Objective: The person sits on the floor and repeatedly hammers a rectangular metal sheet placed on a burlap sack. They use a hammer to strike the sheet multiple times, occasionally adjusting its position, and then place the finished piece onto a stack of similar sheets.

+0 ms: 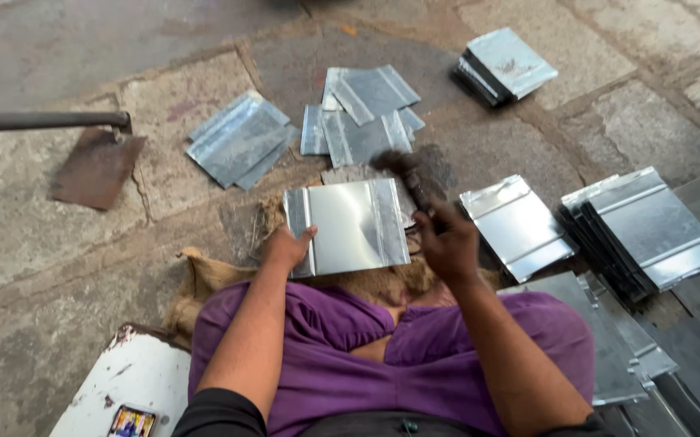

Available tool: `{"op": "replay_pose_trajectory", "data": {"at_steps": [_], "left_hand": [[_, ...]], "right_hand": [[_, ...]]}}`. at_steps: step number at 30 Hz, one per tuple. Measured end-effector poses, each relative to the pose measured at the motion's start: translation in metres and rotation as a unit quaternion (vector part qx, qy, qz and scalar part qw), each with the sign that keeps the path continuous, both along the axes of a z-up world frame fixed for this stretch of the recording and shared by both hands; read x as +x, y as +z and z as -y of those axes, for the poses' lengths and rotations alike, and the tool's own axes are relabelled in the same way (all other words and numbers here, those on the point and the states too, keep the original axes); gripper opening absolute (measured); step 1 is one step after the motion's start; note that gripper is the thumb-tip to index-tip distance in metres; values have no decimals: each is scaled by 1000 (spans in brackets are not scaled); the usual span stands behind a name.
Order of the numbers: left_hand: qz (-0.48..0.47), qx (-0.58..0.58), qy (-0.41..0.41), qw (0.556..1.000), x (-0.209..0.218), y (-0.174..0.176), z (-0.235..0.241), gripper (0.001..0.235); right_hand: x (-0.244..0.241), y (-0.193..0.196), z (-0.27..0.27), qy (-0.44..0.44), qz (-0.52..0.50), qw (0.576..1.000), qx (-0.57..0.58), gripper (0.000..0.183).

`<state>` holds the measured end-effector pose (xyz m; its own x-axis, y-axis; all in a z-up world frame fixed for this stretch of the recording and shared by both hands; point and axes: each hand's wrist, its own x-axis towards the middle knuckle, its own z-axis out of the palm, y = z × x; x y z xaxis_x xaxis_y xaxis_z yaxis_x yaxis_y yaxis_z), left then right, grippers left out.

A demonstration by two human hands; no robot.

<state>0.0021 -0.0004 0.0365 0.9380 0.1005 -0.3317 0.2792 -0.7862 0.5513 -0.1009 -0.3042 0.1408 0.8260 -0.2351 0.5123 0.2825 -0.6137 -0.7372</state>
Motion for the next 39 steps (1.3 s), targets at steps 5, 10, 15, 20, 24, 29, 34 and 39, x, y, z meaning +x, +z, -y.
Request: {"op": "replay_pose_trajectory", "data": {"at_steps": [5, 10, 15, 20, 24, 29, 34, 39], "left_hand": [[-23, 19, -1, 1000, -5, -3, -2, 77], [-17, 39, -4, 999, -1, -1, -1, 81], [-10, 27, 7, 1000, -4, 2, 0, 76], [-8, 34, 0, 999, -6, -3, -2, 77], [-17, 29, 7, 999, -7, 4, -1, 78], [-27, 25, 15, 999, -2, 7, 1, 78], [67, -5, -36, 997, -2, -6, -5, 77], [-32, 57, 5, 998, 1, -5, -2, 86]], "right_hand": [[-17, 64, 25, 85, 215, 952, 202, 31], [5, 30, 10, 94, 298, 930, 194, 32], [21, -34, -3, 3, -157, 987, -18, 33], [21, 0, 16, 34, -14, 996, 82, 35], [27, -7, 18, 98, 165, 953, 232, 31], [36, -59, 9, 83, 9, 996, 8, 18], [39, -18, 9, -5, -40, 999, 14, 23], [39, -11, 18, 52, 126, 982, 129, 26]]}}
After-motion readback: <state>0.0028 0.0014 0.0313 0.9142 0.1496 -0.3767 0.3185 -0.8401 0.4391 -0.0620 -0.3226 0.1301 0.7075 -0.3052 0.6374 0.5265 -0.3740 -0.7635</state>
